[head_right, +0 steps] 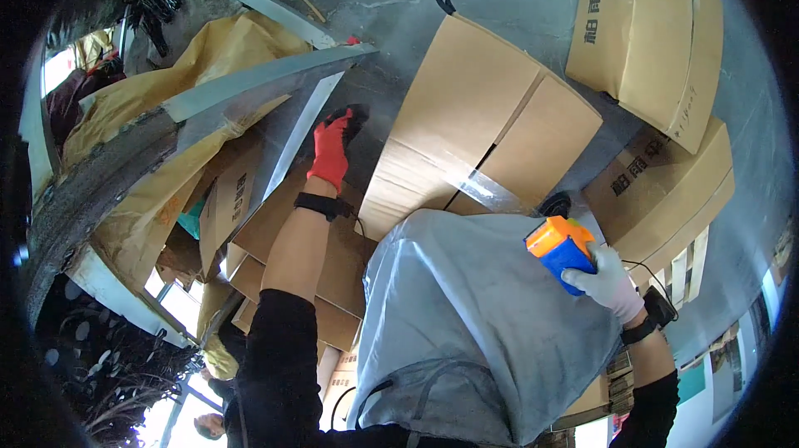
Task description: The person packs bundles of black rods into a cardboard box, folds the flaps closed, and seals it using a tape dispenser. After moving the sealed box aside, they repeat the process by filling and taping another box.
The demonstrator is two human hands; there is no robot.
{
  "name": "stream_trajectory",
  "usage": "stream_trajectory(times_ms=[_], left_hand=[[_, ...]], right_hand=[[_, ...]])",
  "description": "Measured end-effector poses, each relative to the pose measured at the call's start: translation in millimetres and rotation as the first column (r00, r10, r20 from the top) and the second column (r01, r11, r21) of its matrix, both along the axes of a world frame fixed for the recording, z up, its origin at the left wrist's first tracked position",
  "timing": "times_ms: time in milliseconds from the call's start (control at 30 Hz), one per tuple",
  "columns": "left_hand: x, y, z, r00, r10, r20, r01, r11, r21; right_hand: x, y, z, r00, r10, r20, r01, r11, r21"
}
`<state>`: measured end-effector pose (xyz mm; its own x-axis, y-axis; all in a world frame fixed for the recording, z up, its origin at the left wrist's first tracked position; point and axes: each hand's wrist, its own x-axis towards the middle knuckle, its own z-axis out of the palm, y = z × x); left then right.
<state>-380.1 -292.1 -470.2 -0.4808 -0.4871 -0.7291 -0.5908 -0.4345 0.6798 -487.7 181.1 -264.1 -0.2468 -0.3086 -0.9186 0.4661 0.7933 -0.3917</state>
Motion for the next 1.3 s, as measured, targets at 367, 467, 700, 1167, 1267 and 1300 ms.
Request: stream_trajectory(times_ms=[367,467,700,1167,1267,1300], left_hand=[[5.5,21.8,-61.8,0.627,-0.489,0.607,0.774,0.474,-0.419],[0.5,-39.1,-50.2,0.723,-0.219,0.655,0.618,0.629,-0.472],[-51.8,127.4,46.6,0.831,-0.309,0.463,0.55,0.579,-0.602],[-34.8,397.1,69.7,0.492,-0.449,0.745,0.855,0.089,-0.511],[-12.0,390.8,74.3,0.437,-0.687,0.581,0.872,0.165,-0.462],[-9.4,392.0,74.7,0.43,-0.687,0.586,0.872,0.149,-0.466]], right_hand=[[-0.3,28.5,-47.5,0.994,0.095,-0.048,-0.097,0.995,-0.026],[0.0,19.3,-63.8,0.982,0.114,-0.148,-0.134,0.982,-0.131],[-4.4,31.9,-70.2,0.967,0.249,-0.057,-0.25,0.968,-0.009],[4.0,97.7,-131.0,0.956,0.291,-0.034,-0.293,0.953,-0.076],[13.0,110.6,-139.5,0.96,0.273,-0.064,-0.278,0.956,-0.095],[17.7,116.8,-145.5,0.942,0.304,-0.143,-0.32,0.942,-0.1]])
